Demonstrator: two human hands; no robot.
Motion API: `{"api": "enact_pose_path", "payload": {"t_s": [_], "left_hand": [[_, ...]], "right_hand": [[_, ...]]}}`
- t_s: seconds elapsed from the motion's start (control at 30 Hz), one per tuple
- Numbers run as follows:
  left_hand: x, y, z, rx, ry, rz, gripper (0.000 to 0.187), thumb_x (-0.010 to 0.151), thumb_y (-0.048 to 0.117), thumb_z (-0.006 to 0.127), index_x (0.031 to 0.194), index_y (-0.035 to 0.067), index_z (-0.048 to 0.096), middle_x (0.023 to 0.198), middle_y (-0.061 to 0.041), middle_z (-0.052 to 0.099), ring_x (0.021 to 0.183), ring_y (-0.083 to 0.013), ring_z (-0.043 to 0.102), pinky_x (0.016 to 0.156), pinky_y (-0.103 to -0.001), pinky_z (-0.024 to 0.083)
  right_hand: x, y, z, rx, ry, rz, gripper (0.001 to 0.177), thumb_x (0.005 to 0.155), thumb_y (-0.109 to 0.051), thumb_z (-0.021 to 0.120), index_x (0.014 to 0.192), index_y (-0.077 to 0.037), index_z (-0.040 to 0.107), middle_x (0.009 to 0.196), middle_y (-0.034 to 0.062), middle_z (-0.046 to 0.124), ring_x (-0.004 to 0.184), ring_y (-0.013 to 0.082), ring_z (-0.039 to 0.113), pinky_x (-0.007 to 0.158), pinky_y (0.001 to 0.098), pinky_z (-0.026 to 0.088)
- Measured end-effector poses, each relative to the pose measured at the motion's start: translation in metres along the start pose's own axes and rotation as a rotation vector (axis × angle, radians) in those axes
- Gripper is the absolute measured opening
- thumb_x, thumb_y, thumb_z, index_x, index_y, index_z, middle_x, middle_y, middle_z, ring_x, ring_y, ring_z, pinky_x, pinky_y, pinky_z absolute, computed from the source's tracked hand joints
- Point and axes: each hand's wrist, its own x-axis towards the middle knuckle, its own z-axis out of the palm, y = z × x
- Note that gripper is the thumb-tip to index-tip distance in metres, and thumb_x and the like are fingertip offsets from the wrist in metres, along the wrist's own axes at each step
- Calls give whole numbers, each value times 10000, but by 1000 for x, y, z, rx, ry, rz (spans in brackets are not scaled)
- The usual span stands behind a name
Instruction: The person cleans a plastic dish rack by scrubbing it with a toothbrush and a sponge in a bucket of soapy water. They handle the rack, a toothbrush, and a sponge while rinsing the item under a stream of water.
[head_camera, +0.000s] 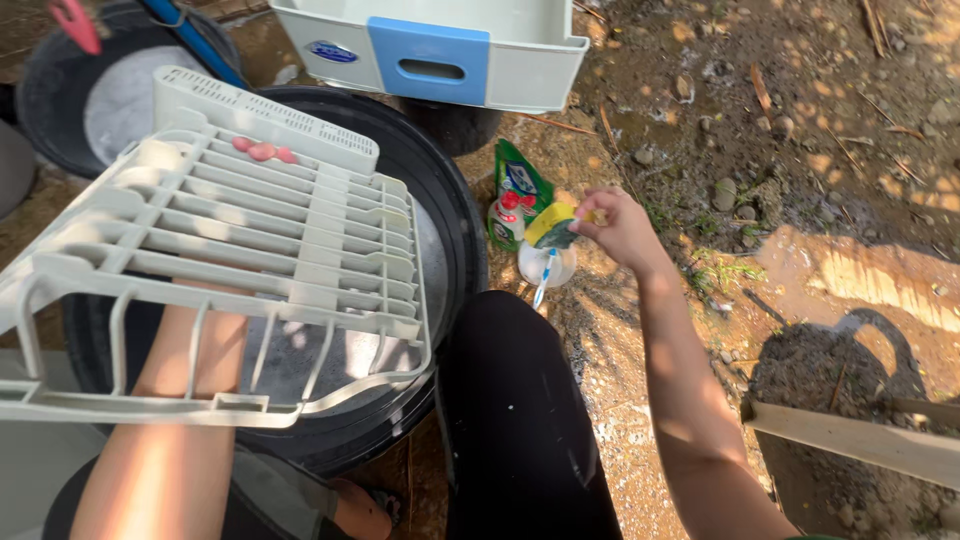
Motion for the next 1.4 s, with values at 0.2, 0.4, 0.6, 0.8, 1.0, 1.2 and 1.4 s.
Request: {"api": "enact_pose_path", "payload": {"t_s": [0.2, 0.4, 0.6, 0.8, 1.0, 1.2, 1.4], "left_hand": [[-47, 44, 27, 55, -79, 111, 338, 1122, 350, 485, 1218, 28, 521, 1137, -91, 543, 1193, -221, 528, 1266, -380, 360], [-100, 76, 31, 106, -142, 241, 338, 1103, 339, 497, 1228, 26, 525, 1143, -91, 547, 1192, -226, 530, 1247, -389, 366], [-140, 95, 29, 142, -171, 375, 341, 1084, 328, 509, 1239, 25, 530, 1149, -90, 551, 1191, -231, 531, 1229, -398, 372], [-161, 108, 25, 207, -145, 539, 382, 1063, 367, 542, 1204, 12, 532, 1106, -111, 554, 1158, -251, 513, 1162, -396, 374], [-170, 109, 14, 181, -91, 476, 356, 1068, 372, 559, 1163, 30, 528, 1068, -88, 534, 1142, -235, 501, 1161, -365, 372], [-158, 97, 6, 37, -154, 376, 352, 1058, 390, 569, 1133, 49, 529, 1044, -74, 529, 1123, -226, 506, 1144, -344, 382], [-135, 98, -21, -52, -195, 310, 344, 1042, 397, 585, 1107, 64, 531, 1025, -59, 526, 1097, -212, 513, 1122, -323, 396]], "right_hand": [[11, -124, -23, 577, -75, -6, 162, 1000, -121, 714, 1062, -65, 575, 917, -36, 635, 833, 58, 597, 711, 235, 492], [32, -314, 20, 751, -96, -10, 187, 991, -177, 656, 1158, -128, 586, 905, -24, 667, 778, 61, 636, 637, 252, 512], [54, -409, 124, 725, -248, -305, 293, 1015, -204, 704, 1258, -57, 633, 1032, -10, 690, 896, 58, 633, 782, 241, 531], [22, -436, 209, 651, -348, -539, 377, 932, -160, 781, 1256, -35, 634, 1076, 1, 695, 998, 68, 632, 889, 252, 528], [20, -448, 220, 390, -258, -637, 352, 842, -68, 766, 1186, -77, 690, 1028, 41, 750, 973, 125, 696, 874, 276, 546], [14, -438, 220, 334, -98, -691, 302, 802, 31, 732, 1090, -61, 722, 1005, 96, 740, 968, 238, 722, 885, 319, 547], [12, -425, 213, 361, -145, -637, 256, 812, 17, 738, 1046, -84, 749, 939, 84, 715, 893, 216, 720, 819, 303, 550]]}}
